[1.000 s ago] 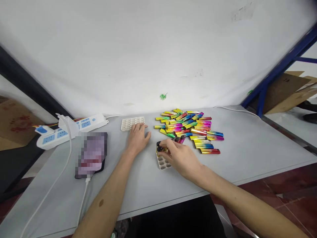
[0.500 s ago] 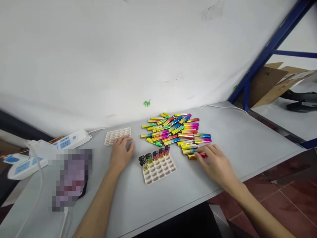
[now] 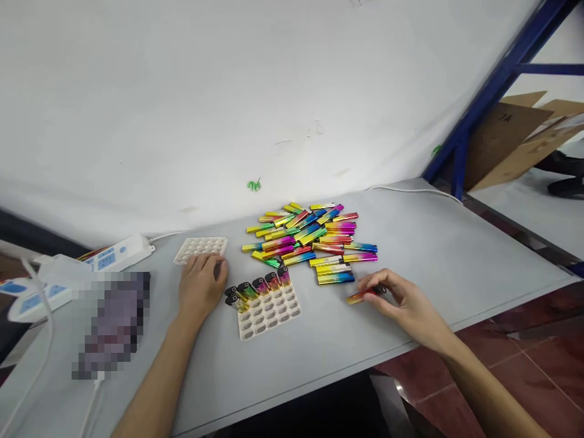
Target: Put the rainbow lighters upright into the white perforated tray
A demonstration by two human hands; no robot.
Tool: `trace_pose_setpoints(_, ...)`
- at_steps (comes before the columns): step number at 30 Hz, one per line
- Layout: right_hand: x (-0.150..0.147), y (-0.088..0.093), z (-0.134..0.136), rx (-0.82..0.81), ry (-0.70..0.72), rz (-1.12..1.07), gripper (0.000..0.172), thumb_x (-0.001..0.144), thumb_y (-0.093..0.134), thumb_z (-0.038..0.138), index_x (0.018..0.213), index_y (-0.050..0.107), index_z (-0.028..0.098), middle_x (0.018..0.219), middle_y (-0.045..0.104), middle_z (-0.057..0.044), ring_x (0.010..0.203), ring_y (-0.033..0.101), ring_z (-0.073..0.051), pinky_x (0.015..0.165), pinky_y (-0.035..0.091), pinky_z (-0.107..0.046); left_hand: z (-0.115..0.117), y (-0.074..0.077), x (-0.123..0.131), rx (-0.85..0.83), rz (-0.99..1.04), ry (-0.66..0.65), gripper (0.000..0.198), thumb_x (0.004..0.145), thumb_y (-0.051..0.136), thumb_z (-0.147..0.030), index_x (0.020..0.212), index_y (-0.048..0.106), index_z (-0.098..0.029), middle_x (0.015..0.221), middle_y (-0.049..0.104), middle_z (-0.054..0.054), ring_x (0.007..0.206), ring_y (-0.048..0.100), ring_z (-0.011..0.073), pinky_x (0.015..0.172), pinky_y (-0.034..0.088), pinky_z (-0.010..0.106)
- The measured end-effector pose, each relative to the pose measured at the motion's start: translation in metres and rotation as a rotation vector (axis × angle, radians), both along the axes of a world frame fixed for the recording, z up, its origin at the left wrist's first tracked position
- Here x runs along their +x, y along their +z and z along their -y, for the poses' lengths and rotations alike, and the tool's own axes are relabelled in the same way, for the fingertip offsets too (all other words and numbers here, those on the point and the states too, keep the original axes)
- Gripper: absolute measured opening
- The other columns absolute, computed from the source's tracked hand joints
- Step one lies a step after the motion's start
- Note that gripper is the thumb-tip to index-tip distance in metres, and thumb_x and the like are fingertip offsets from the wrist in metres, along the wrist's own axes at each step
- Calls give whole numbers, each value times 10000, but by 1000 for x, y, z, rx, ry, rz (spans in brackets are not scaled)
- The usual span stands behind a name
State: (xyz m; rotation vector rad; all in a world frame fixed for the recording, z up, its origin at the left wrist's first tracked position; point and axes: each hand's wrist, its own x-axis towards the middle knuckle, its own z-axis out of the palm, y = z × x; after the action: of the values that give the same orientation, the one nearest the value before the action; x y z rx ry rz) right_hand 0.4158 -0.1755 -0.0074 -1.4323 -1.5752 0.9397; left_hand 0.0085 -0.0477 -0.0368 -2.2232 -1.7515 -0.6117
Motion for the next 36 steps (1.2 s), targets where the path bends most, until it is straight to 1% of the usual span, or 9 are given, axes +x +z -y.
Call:
trace_pose_setpoints(2, -9, 5, -7, -37, 24, -218, 212, 952, 579, 440, 1016, 546, 240, 972, 687, -60, 874, 654, -200, 811, 531, -370, -1, -3, -1, 33, -17, -4, 267, 941, 452, -302, 986, 682, -176, 1088, 707, 115, 1066, 585, 306, 969, 451, 454)
trace_pose_setpoints(4, -22, 8, -17, -50, 51, -365, 258, 984, 503, 475, 1112, 507, 251, 854, 638, -20, 727, 616, -166, 662, 518, -317, -1, -5, -1, 51, -20, -7, 266, 942, 454, -293, 987, 686, -168, 1090, 708, 116, 1059, 589, 304, 965, 454, 450)
trace_pose_setpoints(7, -44, 10, -33, -58, 87, -373, 311, 1005, 426, 513, 1182, 484, 264, 719, 496, 40, 555, 469, -123, 500, 395, -258, 0, -5, 0, 59, -22, -9, 240, 933, 470, -269, 982, 686, -177, 1090, 710, 106, 1049, 595, 294, 963, 455, 440)
trace_pose_setpoints(14, -87, 15, -75, 100, 50, 43, 259, 960, 529, 464, 1061, 503, 227, 796, 564, 4, 696, 506, -157, 651, 398, -297, 2, -4, 2, 53, -19, -2, 207, 933, 485, -256, 970, 677, -190, 1069, 710, 87, 1041, 590, 286, 954, 452, 429)
trace_pose_setpoints(18, -102, 18, -93, 156, 57, -24, 323, 1002, 411, 473, 1168, 535, 226, 733, 515, 14, 661, 470, -156, 627, 370, -289, 1, -3, 0, 43, -1, -7, 189, 930, 499, -257, 958, 675, -196, 1052, 713, 69, 1023, 589, 280, 956, 450, 429)
trace_pose_setpoints(21, -107, 18, -97, 57, 36, -243, 423, 988, 371, 549, 898, 601, 206, 629, 404, 29, 552, 365, -128, 526, 292, -267, 0, -3, -2, 39, 26, -10, 184, 929, 502, -260, 952, 675, -202, 1034, 717, 61, 1015, 589, 277, 955, 452, 433)
trace_pose_setpoints(25, -104, 10, -95, -207, -12, -444, 590, 938, 351, 641, 536, 426, 216, 477, 237, 52, 423, 183, -93, 447, 121, -276, -3, -3, -4, 37, 59, -3, 185, 925, 507, -268, 946, 679, -203, 1030, 721, 61, 1027, 583, 287, 945, 455, 444)
trace_pose_setpoints(31, -99, 5, -87, -331, 1, -712, 530, 914, 396, 531, 485, 393, 220, 428, 194, 67, 404, 101, -77, 430, 98, -258, -4, -5, -6, 27, 94, -12, 194, 932, 493, -283, 942, 674, -215, 1036, 719, 57, 1019, 584, 273, 958, 443, 438)
trace_pose_setpoints(36, -99, 11, -86, -390, 21, -820, 544, 919, 397, 563, 500, 395, 215, 424, 164, 83, 406, 77, -75, 412, 98, -240, -5, -6, -7, 25, 86, -10, 193, 934, 492, -292, 955, 670, -219, 1050, 716, 58, 1036, 582, 276, 975, 427, 439)
